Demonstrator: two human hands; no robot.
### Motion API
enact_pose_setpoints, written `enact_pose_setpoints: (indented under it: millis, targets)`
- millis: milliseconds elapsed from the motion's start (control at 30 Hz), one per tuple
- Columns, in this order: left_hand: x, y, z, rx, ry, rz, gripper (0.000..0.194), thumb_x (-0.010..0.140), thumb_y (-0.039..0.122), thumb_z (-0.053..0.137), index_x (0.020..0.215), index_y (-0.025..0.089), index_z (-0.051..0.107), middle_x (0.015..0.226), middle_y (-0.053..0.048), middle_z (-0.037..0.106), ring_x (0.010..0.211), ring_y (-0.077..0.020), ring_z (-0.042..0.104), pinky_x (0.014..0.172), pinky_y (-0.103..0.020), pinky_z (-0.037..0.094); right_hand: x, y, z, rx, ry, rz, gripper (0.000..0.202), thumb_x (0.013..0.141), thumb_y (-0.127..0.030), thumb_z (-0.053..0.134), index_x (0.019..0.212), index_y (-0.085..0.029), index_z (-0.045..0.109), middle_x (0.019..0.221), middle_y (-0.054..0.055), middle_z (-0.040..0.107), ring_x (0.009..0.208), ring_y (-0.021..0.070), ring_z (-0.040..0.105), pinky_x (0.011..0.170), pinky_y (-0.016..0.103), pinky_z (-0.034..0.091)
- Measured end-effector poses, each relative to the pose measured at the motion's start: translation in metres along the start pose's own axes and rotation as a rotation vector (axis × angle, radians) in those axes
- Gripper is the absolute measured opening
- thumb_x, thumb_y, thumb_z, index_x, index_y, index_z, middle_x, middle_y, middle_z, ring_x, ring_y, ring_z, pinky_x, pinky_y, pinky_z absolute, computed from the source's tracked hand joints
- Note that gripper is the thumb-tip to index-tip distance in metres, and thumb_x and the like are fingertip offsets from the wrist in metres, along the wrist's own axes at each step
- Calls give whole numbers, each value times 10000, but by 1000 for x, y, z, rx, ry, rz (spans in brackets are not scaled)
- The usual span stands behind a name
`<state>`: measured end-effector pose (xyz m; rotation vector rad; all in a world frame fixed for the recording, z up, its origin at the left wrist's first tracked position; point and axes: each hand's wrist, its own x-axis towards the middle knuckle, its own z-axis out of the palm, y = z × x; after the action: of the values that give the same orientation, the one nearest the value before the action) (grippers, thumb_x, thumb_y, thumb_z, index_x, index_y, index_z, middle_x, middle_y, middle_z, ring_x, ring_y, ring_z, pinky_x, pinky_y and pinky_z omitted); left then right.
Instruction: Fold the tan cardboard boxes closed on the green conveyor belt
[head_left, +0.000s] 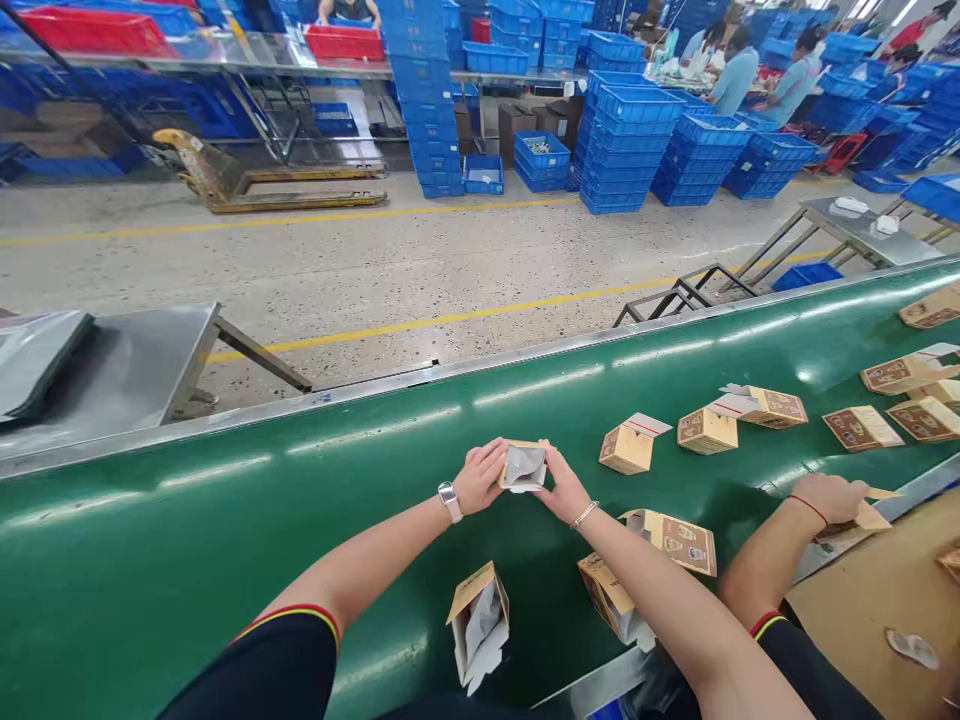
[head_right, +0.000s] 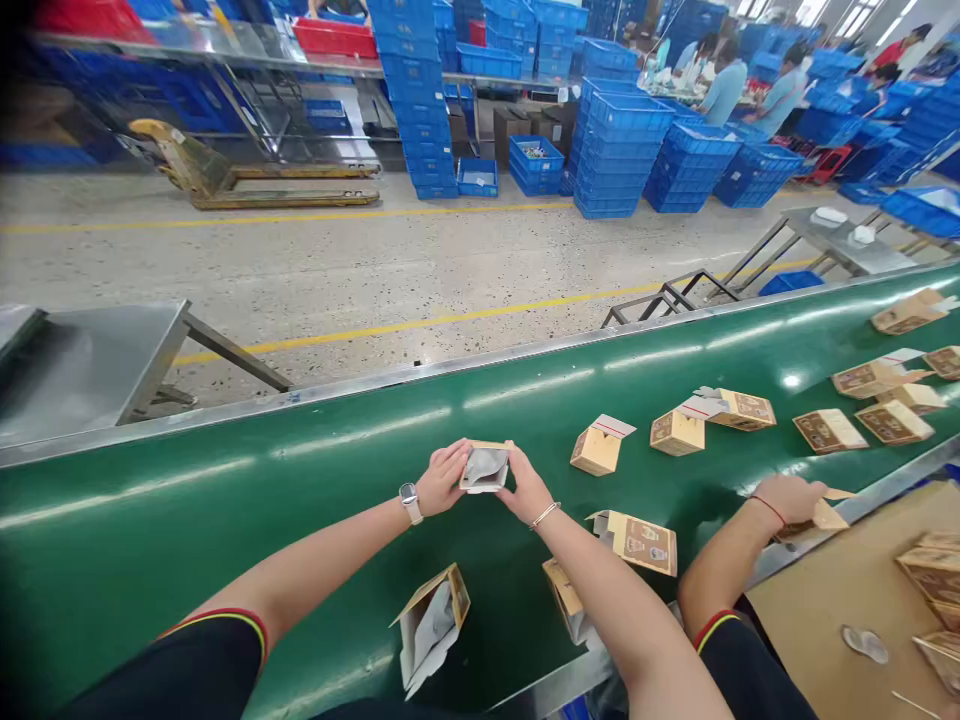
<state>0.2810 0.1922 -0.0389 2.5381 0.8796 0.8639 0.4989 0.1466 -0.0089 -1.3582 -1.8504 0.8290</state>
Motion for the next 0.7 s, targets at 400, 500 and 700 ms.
enact_pose_setpoints:
  millis: [400,500,700]
  targets:
    - [34,-17,13,-6,105,-26,524,948,296,360,1441,171,234,1354,-206,495,1254,-246,495,891,-397,431,43,9,-2,-473,67,-14,601,798,-304,607,1369,-218,440,1396,98,474,1295,283,415,1004,464,403]
    - [42,-12,18,-70,15,52,414,941,259,348,1339,185,432,1315,-169,546,1254,-233,494,917,-400,420,33,1,-9,-548,67,65,465,795,-327,621,1247,-230,568,1349,87,528,1294,300,403,961,472,395]
    - [67,-10,18,-200,-80,-41,273,879,311,428,972,216,665,1024,-110,703,1083,-262,598,901,-438,425,32,-8,-1,-247,310,241,96,759,-312,652,807,-250,706,996,24,711,1096,233,558,931,391,402]
